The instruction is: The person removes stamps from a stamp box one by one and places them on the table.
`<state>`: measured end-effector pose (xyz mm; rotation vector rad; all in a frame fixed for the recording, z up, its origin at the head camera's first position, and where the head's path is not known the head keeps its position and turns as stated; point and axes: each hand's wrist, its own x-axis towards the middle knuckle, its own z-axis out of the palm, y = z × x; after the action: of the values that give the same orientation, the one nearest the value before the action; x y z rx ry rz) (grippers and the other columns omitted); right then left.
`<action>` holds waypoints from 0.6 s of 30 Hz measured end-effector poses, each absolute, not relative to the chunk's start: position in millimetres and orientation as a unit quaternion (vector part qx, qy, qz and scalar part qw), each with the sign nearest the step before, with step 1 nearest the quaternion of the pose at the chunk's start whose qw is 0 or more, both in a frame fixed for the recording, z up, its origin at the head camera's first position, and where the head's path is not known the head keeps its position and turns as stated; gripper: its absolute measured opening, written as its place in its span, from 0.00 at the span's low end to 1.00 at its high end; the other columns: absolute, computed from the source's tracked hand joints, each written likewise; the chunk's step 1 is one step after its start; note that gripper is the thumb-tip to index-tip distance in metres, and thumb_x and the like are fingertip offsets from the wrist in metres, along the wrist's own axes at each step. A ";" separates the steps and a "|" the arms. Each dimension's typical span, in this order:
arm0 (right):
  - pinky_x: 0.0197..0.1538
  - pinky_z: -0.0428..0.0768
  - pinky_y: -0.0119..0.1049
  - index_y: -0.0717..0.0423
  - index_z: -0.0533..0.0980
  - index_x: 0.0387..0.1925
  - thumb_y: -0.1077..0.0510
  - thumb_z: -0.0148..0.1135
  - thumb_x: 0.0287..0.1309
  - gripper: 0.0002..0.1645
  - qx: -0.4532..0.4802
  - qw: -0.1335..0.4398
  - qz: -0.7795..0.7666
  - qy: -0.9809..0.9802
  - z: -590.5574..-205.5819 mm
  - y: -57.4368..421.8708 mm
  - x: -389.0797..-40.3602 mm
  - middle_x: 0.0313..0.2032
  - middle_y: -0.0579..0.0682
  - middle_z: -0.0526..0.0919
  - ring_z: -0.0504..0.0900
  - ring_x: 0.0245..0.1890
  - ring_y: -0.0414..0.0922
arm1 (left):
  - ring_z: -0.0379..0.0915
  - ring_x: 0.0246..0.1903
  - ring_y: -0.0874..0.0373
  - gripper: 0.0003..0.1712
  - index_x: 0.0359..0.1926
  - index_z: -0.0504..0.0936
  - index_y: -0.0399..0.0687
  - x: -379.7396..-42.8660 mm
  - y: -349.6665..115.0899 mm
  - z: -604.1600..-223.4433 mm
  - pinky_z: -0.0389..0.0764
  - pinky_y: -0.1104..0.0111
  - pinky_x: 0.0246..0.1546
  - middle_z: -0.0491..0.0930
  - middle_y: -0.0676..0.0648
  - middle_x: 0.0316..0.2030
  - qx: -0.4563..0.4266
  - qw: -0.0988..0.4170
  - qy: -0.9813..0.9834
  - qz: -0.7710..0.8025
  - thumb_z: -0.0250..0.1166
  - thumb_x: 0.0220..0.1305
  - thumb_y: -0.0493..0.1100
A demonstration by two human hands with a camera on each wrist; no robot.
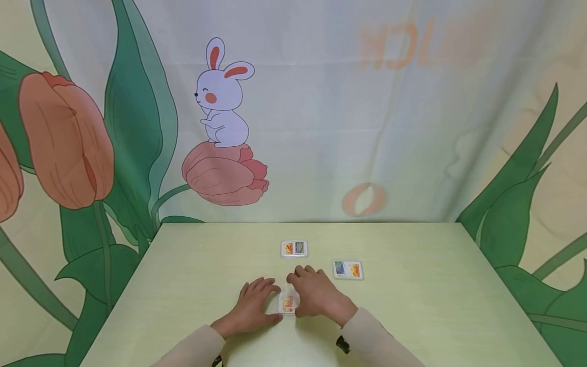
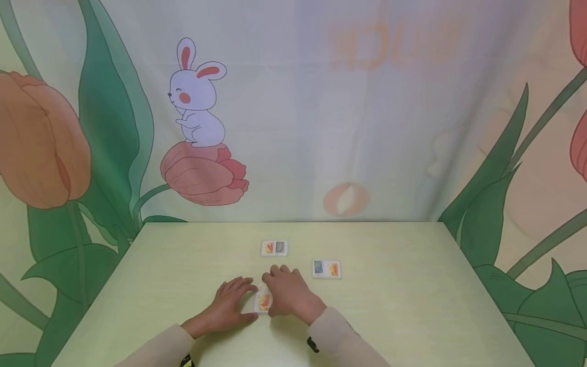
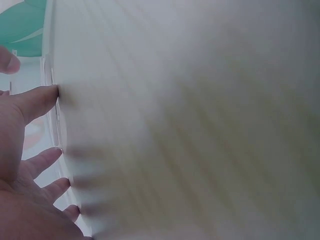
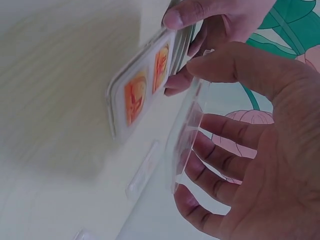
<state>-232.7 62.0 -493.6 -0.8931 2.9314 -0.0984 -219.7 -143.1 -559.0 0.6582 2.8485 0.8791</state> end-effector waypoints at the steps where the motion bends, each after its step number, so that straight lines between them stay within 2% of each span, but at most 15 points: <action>1: 0.48 0.75 0.44 0.45 0.74 0.56 0.46 0.79 0.35 0.41 -0.291 0.037 -0.034 0.956 -493.1 63.8 -232.4 0.49 0.44 0.76 0.74 0.49 0.45 | 0.51 0.72 0.35 0.32 0.57 0.75 0.48 -219.9 -142.9 -559.0 0.46 0.30 0.66 0.66 0.38 0.68 0.214 0.045 0.933 0.287 0.73 0.54 0.54; 18: 0.46 0.75 0.45 0.47 0.75 0.55 0.50 0.79 0.34 0.40 -0.279 0.019 -0.059 0.958 -496.4 109.1 -226.9 0.48 0.45 0.76 0.73 0.46 0.45 | 0.51 0.72 0.34 0.32 0.58 0.74 0.48 -218.5 -142.0 -558.0 0.46 0.30 0.66 0.65 0.39 0.69 0.215 0.046 0.935 0.278 0.72 0.54 0.53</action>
<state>-226.9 109.1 -496.4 -0.8651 2.9746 -0.1817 -218.5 -142.0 -558.0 0.6561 2.8547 0.8476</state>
